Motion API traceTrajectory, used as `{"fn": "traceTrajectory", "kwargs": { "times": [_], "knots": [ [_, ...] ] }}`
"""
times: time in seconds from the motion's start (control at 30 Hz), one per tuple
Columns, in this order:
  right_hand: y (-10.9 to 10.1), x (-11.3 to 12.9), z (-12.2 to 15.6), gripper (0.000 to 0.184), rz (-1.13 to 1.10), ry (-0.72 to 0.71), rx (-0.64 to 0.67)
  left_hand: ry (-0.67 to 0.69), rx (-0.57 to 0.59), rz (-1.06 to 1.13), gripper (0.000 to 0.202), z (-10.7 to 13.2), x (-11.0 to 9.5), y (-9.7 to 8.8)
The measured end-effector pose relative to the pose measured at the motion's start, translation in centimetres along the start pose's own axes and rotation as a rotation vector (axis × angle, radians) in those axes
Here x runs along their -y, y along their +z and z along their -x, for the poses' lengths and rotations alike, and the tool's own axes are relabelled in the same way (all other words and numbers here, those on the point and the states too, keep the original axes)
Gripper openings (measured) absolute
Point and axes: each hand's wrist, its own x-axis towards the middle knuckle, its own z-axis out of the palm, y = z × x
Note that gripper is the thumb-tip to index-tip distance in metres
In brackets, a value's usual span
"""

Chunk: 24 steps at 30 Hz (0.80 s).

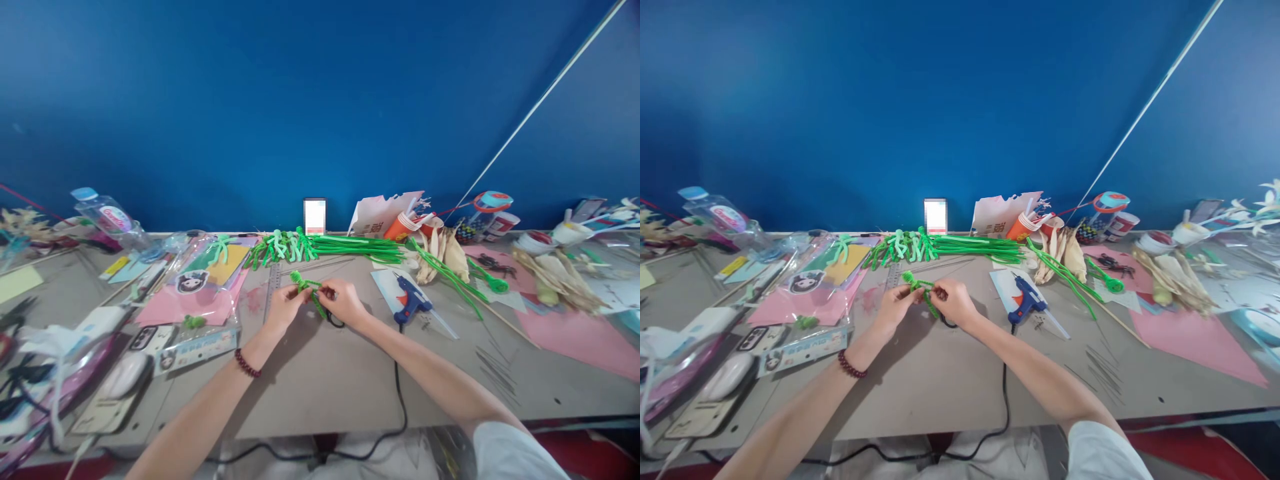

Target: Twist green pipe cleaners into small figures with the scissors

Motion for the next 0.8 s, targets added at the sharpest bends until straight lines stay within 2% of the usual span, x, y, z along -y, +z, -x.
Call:
{"fn": "traceTrajectory", "kwargs": {
  "times": [0.37,0.57,0.8],
  "knots": [
    [-0.4,-0.2,-0.3,0.011,-0.069,0.072,0.068,-0.025,-0.039,0.126,0.021,-0.5,0.9,-0.7],
    [-0.1,-0.4,-0.3,0.011,-0.096,0.179,0.015,0.001,-0.07,0.017,0.023,-0.3,0.8,-0.5],
    [-0.2,-0.8,-0.4,0.013,-0.078,0.16,0.072,-0.002,-0.076,0.049,0.022,-0.8,1.1,-0.9]
  ]
}}
